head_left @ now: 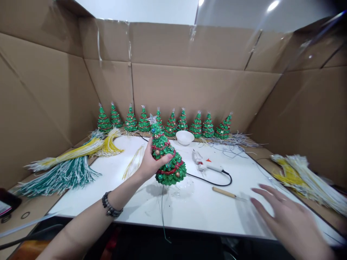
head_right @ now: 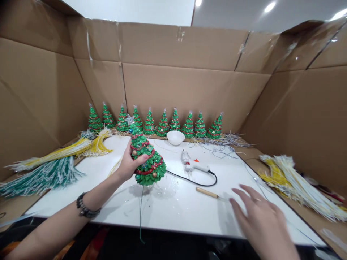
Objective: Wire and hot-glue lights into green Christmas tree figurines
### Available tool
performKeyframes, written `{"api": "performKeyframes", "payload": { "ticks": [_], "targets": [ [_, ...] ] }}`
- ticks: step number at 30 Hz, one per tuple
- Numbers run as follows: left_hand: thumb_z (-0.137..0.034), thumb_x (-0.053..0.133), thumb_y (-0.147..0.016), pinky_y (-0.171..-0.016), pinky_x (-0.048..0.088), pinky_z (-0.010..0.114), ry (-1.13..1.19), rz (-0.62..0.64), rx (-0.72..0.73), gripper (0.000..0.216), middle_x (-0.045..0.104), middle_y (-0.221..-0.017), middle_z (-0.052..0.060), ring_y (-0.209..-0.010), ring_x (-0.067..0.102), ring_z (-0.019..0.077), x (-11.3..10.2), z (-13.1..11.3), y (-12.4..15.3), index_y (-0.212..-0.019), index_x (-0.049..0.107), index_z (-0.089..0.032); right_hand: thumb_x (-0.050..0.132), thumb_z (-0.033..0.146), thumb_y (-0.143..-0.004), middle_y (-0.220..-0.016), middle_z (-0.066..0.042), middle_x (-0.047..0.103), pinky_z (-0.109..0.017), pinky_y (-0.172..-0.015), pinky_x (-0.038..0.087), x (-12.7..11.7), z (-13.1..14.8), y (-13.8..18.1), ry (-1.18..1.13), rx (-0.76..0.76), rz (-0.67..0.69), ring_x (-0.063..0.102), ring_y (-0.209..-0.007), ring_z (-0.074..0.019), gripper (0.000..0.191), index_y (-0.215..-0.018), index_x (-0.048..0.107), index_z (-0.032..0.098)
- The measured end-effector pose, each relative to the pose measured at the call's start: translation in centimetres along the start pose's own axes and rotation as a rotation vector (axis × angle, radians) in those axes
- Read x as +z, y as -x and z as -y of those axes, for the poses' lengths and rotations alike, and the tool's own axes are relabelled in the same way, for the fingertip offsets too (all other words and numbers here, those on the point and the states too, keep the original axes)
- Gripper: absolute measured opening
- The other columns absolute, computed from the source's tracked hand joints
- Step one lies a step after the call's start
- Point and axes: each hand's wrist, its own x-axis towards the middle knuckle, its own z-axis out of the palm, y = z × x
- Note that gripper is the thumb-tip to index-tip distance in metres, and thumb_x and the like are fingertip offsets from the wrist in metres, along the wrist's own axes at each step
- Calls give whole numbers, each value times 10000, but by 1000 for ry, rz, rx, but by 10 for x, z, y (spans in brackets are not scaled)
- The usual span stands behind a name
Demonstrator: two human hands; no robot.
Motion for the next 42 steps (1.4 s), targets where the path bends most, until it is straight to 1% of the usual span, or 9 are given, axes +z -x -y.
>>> {"api": "performKeyframes", "payload": {
  "ticks": [5, 9, 13, 19, 23, 25, 27, 34, 42],
  "targets": [
    [-420, 872, -604, -930, 514, 371, -107, 10, -29, 738, 649, -1062, 61, -966, 648, 225, 0, 2, 0, -1201, 504, -189, 348, 262, -953, -1309, -130, 661, -455, -988, 505, 8, 50, -54, -107, -144, 191, 665, -1135, -296, 406, -1214, 649, 184],
    [-417, 870, -625, -947, 509, 390, -66, 77, -59, 773, 648, -1103, 83, -985, 651, 231, 0, 4, 2, -1250, 479, -186, 434, 65, -805, -1423, -155, 576, -416, -1024, 457, 24, 67, -102, -27, -188, 352, 603, -1234, -301, 585, -1376, 543, 134],
    [-415, 874, -637, -906, 536, 377, 94, 114, -152, 766, 659, -1054, 57, -942, 666, 212, 3, 7, 4, -1259, 479, -207, 470, 0, -744, -1230, -148, 673, -333, -849, 476, 44, 85, -136, -13, -248, 442, 679, -1039, -269, 488, -1152, 677, 167],
    [-407, 887, -630, -845, 551, 332, 200, 65, -241, 647, 670, -967, 19, -890, 663, 181, 8, 7, 4, -1137, 536, -213, 507, 70, -767, -1110, -142, 671, -305, -694, 423, 55, 91, -156, -66, -206, 337, 662, -892, -254, 299, -1021, 636, 159],
    [-386, 886, -634, -839, 549, 308, 140, 54, -220, 649, 671, -969, 11, -880, 662, 171, 9, 4, 5, -1160, 544, -218, 572, 291, -812, -731, -44, 650, -308, -610, 423, 39, 87, -155, -574, -25, 126, 613, -676, -221, 104, -861, 607, 207],
    [-389, 879, -640, -846, 549, 314, 94, 65, -198, 633, 673, -971, 18, -888, 666, 180, 9, 2, 5, -1151, 550, -211, 596, 378, -814, -550, 11, 568, -296, -514, 379, 23, 91, -149, -982, 44, 145, 530, -514, -186, 156, -818, 621, 224],
    [-390, 870, -648, -873, 546, 333, 29, 79, -166, 620, 681, -998, 34, -922, 674, 201, 8, 0, 5, -1145, 550, -203, 626, 370, -796, -541, 12, 591, -286, -482, 369, 5, 100, -141, -1219, -38, 221, 533, -498, -178, 142, -781, 650, 230],
    [-369, 846, -667, -951, 524, 385, -172, 123, -115, 671, 690, -1102, 66, -1026, 675, 251, 7, -7, 5, -1219, 506, -197, 628, 328, -807, -611, 14, 640, -235, -488, 427, -48, 137, -124, -1093, -488, 103, 587, -504, -123, 208, -638, 641, 209],
    [-378, 848, -662, -882, 552, 387, -240, 100, -71, 634, 709, -1008, 41, -937, 693, 260, 8, -6, 7, -1194, 538, -228, 578, 279, -798, -585, 18, 630, -208, -476, 399, -54, 138, -125, -858, -512, 89, 549, -478, -99, 177, -655, 624, 185]
  ]
}}
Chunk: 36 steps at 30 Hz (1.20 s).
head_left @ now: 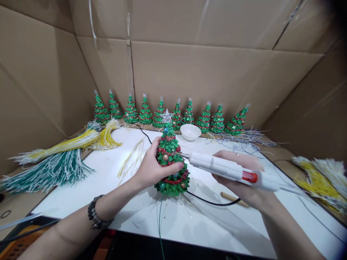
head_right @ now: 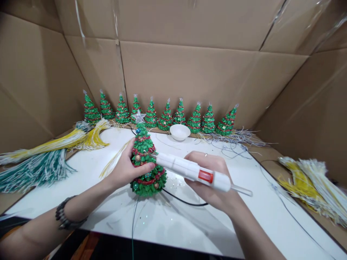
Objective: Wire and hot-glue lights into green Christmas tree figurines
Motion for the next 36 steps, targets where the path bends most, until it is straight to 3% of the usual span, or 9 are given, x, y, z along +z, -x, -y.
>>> {"api": "performKeyframes", "payload": {
  "ticks": [18, 36],
  "targets": [
    [-358, 855, -651, -887, 531, 391, -35, 14, 13, 630, 700, -1005, 41, -961, 676, 269, 1, -6, 1, -1183, 542, -230, 538, 343, -772, -464, 38, 512, -211, -411, 326, -10, 13, -10, 66, 25, 51, 431, -405, -95, 261, -558, 557, 194],
    [-346, 855, -652, -859, 531, 370, -25, 24, 3, 601, 695, -981, 26, -918, 675, 245, 2, -4, 2, -1147, 532, -234, 511, 343, -770, -454, 24, 499, -207, -398, 333, -10, 12, -9, 99, 44, 57, 453, -397, -92, 308, -504, 513, 189]
  ]
}}
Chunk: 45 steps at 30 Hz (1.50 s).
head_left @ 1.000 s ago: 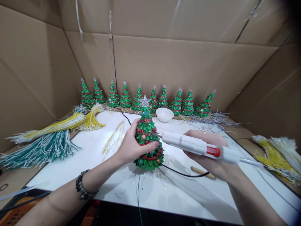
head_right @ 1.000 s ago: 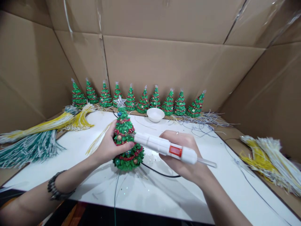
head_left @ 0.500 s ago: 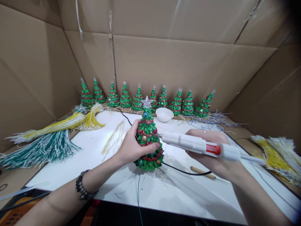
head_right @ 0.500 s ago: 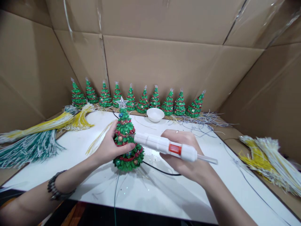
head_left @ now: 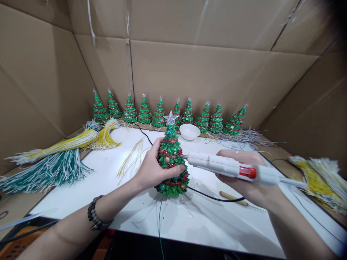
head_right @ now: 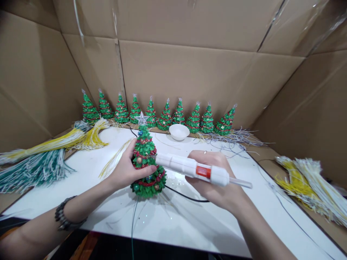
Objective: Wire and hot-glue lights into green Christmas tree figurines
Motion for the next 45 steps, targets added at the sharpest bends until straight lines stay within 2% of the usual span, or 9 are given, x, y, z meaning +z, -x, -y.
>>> {"api": "performKeyframes", "payload": {
  "ticks": [6, 11, 18, 29, 37, 41, 45],
  "targets": [
    [-333, 857, -638, -854, 535, 372, -3, -5, -12, 598, 695, -972, 21, -914, 679, 251, 0, -1, 1, -1135, 540, -231, 532, 354, -765, -437, 30, 490, -217, -394, 321, 0, 2, 0, -28, 16, -4, 426, -384, -98, 312, -495, 515, 199],
    [-353, 855, -646, -881, 534, 370, 10, -2, -3, 600, 696, -1001, 28, -949, 680, 255, 1, -1, 0, -1139, 537, -231, 531, 339, -762, -464, 19, 525, -226, -419, 342, 1, 1, 1, -33, 16, -7, 476, -414, -112, 289, -508, 523, 201],
    [-361, 850, -666, -896, 537, 365, 29, 9, 9, 600, 704, -1032, 36, -965, 686, 248, 1, 0, 0, -1158, 533, -230, 529, 310, -770, -462, 27, 521, -204, -412, 338, 2, 0, 2, -24, -32, -44, 468, -408, -87, 286, -512, 527, 186],
    [-369, 848, -664, -891, 536, 369, 30, 3, 0, 616, 708, -1027, 39, -963, 685, 250, 1, -2, 0, -1174, 535, -224, 534, 315, -766, -468, 22, 536, -209, -418, 351, 3, 1, 2, -9, -27, -49, 474, -412, -89, 284, -513, 540, 185],
    [-356, 839, -668, -902, 532, 380, 5, 21, -7, 611, 703, -1025, 37, -965, 686, 246, 0, -4, 0, -1164, 513, -210, 532, 301, -760, -463, 27, 524, -210, -417, 340, 2, 2, 2, -20, 7, -59, 468, -414, -88, 275, -509, 522, 190],
    [-346, 837, -681, -896, 533, 362, 49, 23, -12, 595, 704, -1018, 31, -957, 690, 235, 1, -2, 0, -1162, 511, -216, 532, 262, -747, -497, 36, 531, -223, -447, 336, 7, -6, 7, -36, 11, -67, 475, -446, -92, 201, -557, 538, 196],
    [-355, 850, -673, -898, 527, 361, 56, 22, -21, 616, 699, -1037, 44, -961, 685, 241, 0, 1, 1, -1173, 521, -212, 561, 234, -706, -547, 20, 587, -255, -498, 375, 11, -12, 13, -84, 121, -134, 536, -502, -130, 130, -580, 564, 206]
  ]
}}
